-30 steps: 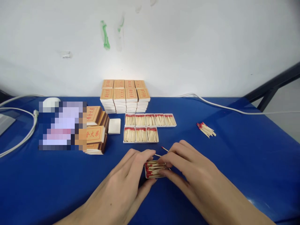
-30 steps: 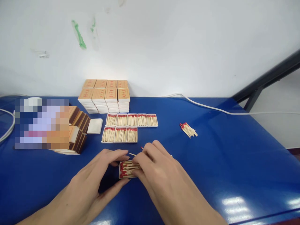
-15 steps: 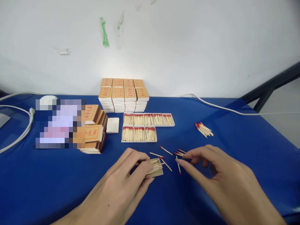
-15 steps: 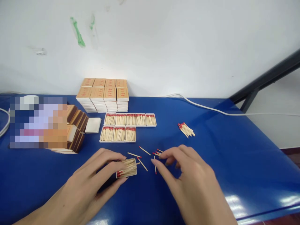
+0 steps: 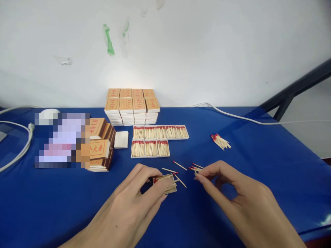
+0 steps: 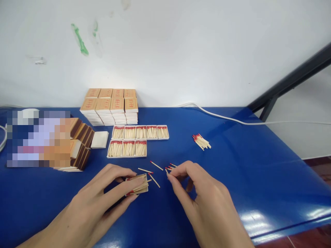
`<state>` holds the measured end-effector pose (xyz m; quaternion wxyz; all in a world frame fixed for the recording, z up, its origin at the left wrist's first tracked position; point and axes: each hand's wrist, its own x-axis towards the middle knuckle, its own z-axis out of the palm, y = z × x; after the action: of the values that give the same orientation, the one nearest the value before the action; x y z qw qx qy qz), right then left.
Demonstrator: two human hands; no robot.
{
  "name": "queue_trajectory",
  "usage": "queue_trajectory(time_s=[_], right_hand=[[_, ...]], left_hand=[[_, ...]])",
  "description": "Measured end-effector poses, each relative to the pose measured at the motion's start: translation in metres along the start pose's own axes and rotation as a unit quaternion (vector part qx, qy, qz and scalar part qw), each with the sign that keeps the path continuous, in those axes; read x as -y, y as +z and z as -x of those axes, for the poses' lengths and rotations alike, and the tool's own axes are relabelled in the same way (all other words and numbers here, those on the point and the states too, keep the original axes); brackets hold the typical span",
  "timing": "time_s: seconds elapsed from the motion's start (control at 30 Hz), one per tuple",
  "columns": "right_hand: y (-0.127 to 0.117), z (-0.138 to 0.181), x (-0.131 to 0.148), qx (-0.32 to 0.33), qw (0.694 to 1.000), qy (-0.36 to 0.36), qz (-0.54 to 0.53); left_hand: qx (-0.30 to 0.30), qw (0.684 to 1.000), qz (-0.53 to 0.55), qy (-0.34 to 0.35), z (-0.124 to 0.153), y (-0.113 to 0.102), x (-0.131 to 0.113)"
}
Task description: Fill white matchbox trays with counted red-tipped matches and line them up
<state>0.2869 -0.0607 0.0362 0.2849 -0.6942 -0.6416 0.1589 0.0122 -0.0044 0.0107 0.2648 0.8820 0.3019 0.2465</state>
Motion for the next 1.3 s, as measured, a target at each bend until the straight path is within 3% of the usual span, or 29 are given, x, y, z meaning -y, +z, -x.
queue_trajectory(time_s=[0.17, 0.37, 0.43, 0.67, 0.9, 1.0, 1.13, 1.3], right_hand=[[0.004, -0.001, 0.007, -0.006, 0.998, -0.02, -0.054], [0.038, 0.019, 0.022, -0.016, 0.988, -0.157, 0.007], [0.048, 0.025, 0.024, -0.027, 0.985, -0.169, 0.02], [0.039, 0.026, 0.022, -0.011, 0.993, -0.113, -0.015], [0.024, 0.016, 0.02, -0.05, 0.983, 0.073, -0.163], [0.023, 0.015, 0.017, -0.054, 0.97, 0.111, -0.208], [0.031, 0.017, 0.013, -0.058, 0.976, 0.109, -0.181], [0.034, 0.018, 0.007, -0.072, 0.994, 0.043, -0.067]], left_hand=[[-0.004, 1.0, -0.017, -0.004, -0.001, 0.0, -0.001], [-0.023, 0.999, 0.011, -0.032, -0.001, 0.004, 0.0], [-0.029, 0.999, 0.017, -0.036, 0.0, 0.004, 0.0], [-0.028, 0.999, 0.012, -0.024, -0.002, 0.0, -0.003], [-0.049, 0.999, 0.015, 0.001, 0.001, 0.004, -0.001], [-0.067, 0.998, 0.01, -0.003, 0.003, 0.006, 0.0], [-0.085, 0.996, 0.006, 0.005, 0.005, 0.006, 0.0], [-0.064, 0.998, -0.005, 0.008, 0.006, 0.002, -0.003]])
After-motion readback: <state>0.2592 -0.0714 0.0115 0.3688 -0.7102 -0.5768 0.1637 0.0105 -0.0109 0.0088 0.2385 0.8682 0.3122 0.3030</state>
